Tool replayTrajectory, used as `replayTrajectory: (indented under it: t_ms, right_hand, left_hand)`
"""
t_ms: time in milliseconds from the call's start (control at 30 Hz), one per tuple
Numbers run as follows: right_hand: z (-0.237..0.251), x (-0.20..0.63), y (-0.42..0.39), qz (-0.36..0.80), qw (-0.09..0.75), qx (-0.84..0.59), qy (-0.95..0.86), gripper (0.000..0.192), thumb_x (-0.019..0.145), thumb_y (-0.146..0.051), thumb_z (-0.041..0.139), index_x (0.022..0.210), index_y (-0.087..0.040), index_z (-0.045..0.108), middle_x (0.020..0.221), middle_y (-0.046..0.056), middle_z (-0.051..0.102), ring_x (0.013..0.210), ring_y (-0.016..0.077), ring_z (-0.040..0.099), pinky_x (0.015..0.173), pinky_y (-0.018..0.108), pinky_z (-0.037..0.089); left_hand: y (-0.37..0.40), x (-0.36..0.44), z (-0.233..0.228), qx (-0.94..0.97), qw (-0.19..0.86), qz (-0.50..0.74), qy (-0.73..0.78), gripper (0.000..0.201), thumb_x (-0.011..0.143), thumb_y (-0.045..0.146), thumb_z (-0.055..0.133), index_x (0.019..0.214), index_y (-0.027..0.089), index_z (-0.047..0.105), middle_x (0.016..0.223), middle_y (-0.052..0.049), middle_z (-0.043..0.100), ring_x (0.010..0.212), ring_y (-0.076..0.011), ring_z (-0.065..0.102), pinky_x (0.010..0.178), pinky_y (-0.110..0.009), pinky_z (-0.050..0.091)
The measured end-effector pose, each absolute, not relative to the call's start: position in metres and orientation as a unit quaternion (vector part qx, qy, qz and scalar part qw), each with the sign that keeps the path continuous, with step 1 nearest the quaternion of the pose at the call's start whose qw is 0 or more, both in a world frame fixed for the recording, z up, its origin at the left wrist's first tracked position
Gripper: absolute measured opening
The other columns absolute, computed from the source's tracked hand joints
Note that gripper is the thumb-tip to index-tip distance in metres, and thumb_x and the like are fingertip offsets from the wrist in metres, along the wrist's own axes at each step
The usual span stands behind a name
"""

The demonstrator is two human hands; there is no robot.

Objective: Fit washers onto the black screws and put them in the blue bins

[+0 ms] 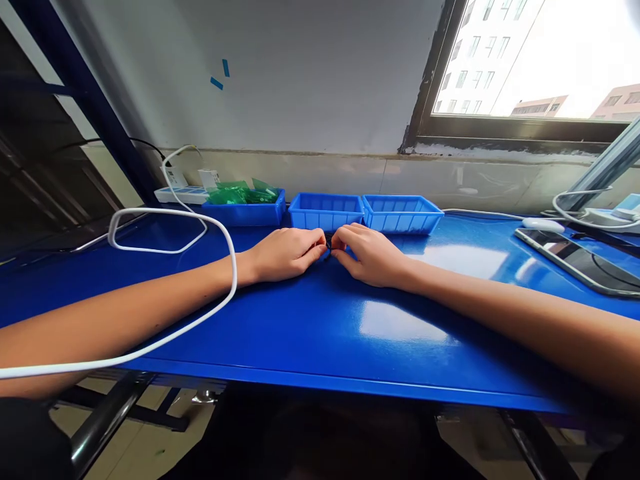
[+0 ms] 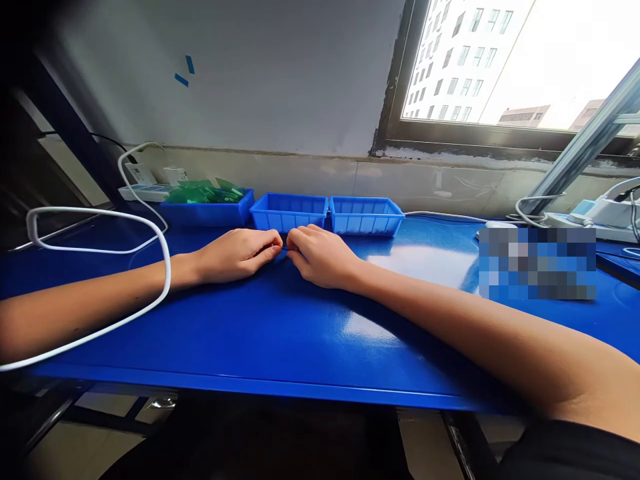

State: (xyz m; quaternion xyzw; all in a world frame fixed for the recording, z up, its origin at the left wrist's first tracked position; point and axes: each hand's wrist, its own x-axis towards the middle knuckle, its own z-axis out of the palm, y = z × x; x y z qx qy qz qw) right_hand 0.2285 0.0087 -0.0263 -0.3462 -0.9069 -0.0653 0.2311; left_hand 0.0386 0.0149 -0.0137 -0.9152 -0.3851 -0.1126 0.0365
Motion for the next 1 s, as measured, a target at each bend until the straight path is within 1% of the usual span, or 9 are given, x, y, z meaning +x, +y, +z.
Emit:
replayTrajectory:
  t_ms: [100, 233, 433, 500, 600, 700, 867, 1000]
  right_hand:
    - [-0.0267, 0.2286, 0.0095, -0.073, 0.233, -0.343, -0.907, 0.009, 0.086, -0.019, 0.046, 0.083, -0.016, 0.054, 0.083, 0.006, 0.061, 0.081, 0.0174, 0.053, 0.073, 0.029, 0.040]
    - [-0.0274, 0.2283, 0.0107, -0.076, 0.226, -0.330, -0.913, 0.016, 0.089, -0.017, 0.040, 0.082, -0.015, 0.054, 0.082, 0.006, 0.060, 0.077, 0.0159, 0.052, 0.072, 0.028, 0.040]
    - [-0.0272, 0.2278, 0.0116, -0.083, 0.220, -0.314, -0.920, 0.019, 0.090, -0.017, 0.037, 0.078, -0.016, 0.052, 0.078, 0.006, 0.058, 0.075, 0.0153, 0.051, 0.073, 0.028, 0.040]
    - [-0.0266, 0.2276, 0.0110, -0.077, 0.216, -0.317, -0.920, 0.019, 0.090, -0.017, 0.038, 0.078, -0.016, 0.052, 0.078, 0.006, 0.058, 0.076, 0.0155, 0.052, 0.073, 0.028, 0.041]
    - [-0.0255, 0.2277, 0.0091, -0.061, 0.222, -0.329, -0.916, 0.008, 0.087, -0.018, 0.044, 0.087, -0.016, 0.052, 0.084, 0.006, 0.060, 0.082, 0.0169, 0.054, 0.075, 0.029, 0.042]
    - [-0.0248, 0.2283, 0.0074, -0.049, 0.230, -0.334, -0.913, 0.011, 0.084, -0.019, 0.049, 0.095, -0.016, 0.050, 0.089, 0.006, 0.061, 0.085, 0.0179, 0.055, 0.075, 0.029, 0.043]
    - [-0.0255, 0.2288, 0.0075, -0.062, 0.234, -0.330, -0.912, 0.009, 0.085, -0.014, 0.045, 0.089, -0.017, 0.053, 0.089, 0.006, 0.062, 0.085, 0.0174, 0.055, 0.074, 0.028, 0.043]
    - [-0.0256, 0.2279, 0.0065, -0.091, 0.231, -0.349, -0.903, 0.012, 0.084, -0.015, 0.045, 0.089, -0.017, 0.055, 0.089, 0.007, 0.063, 0.086, 0.0183, 0.056, 0.074, 0.029, 0.043]
  left_hand:
    - [0.0161, 0.0382, -0.0142, -0.919, 0.036, -0.114, -0.376, 0.022, 0.088, 0.031, 0.036, 0.078, 0.018, 0.051, 0.072, -0.002, 0.062, 0.063, -0.0159, 0.056, 0.056, -0.025, 0.034]
    - [0.0170, 0.0381, -0.0152, -0.924, 0.041, -0.118, -0.361, 0.025, 0.089, 0.031, 0.035, 0.075, 0.018, 0.051, 0.071, -0.002, 0.062, 0.062, -0.0149, 0.055, 0.056, -0.024, 0.034]
    - [0.0176, 0.0384, -0.0164, -0.931, 0.061, -0.117, -0.341, 0.024, 0.089, 0.030, 0.038, 0.076, 0.017, 0.052, 0.071, -0.001, 0.062, 0.061, -0.0144, 0.056, 0.055, -0.024, 0.034]
    - [0.0178, 0.0382, -0.0165, -0.931, 0.064, -0.114, -0.341, 0.022, 0.090, 0.029, 0.039, 0.077, 0.017, 0.053, 0.072, -0.001, 0.062, 0.063, -0.0148, 0.056, 0.056, -0.024, 0.034]
    - [0.0186, 0.0374, -0.0171, -0.933, 0.066, -0.117, -0.335, 0.022, 0.091, 0.027, 0.038, 0.079, 0.017, 0.053, 0.075, -0.002, 0.063, 0.066, -0.0154, 0.058, 0.057, -0.024, 0.035]
    - [0.0196, 0.0363, -0.0181, -0.935, 0.059, -0.124, -0.325, 0.022, 0.091, 0.027, 0.036, 0.080, 0.017, 0.053, 0.076, -0.002, 0.063, 0.066, -0.0150, 0.058, 0.057, -0.024, 0.035]
    - [0.0200, 0.0364, -0.0187, -0.939, 0.053, -0.131, -0.315, 0.024, 0.092, 0.027, 0.035, 0.078, 0.017, 0.052, 0.076, -0.002, 0.063, 0.067, -0.0147, 0.057, 0.057, -0.023, 0.035]
    - [0.0193, 0.0371, -0.0183, -0.938, 0.048, -0.132, -0.316, 0.023, 0.091, 0.028, 0.036, 0.077, 0.017, 0.052, 0.074, -0.002, 0.062, 0.064, -0.0141, 0.056, 0.056, -0.023, 0.034]
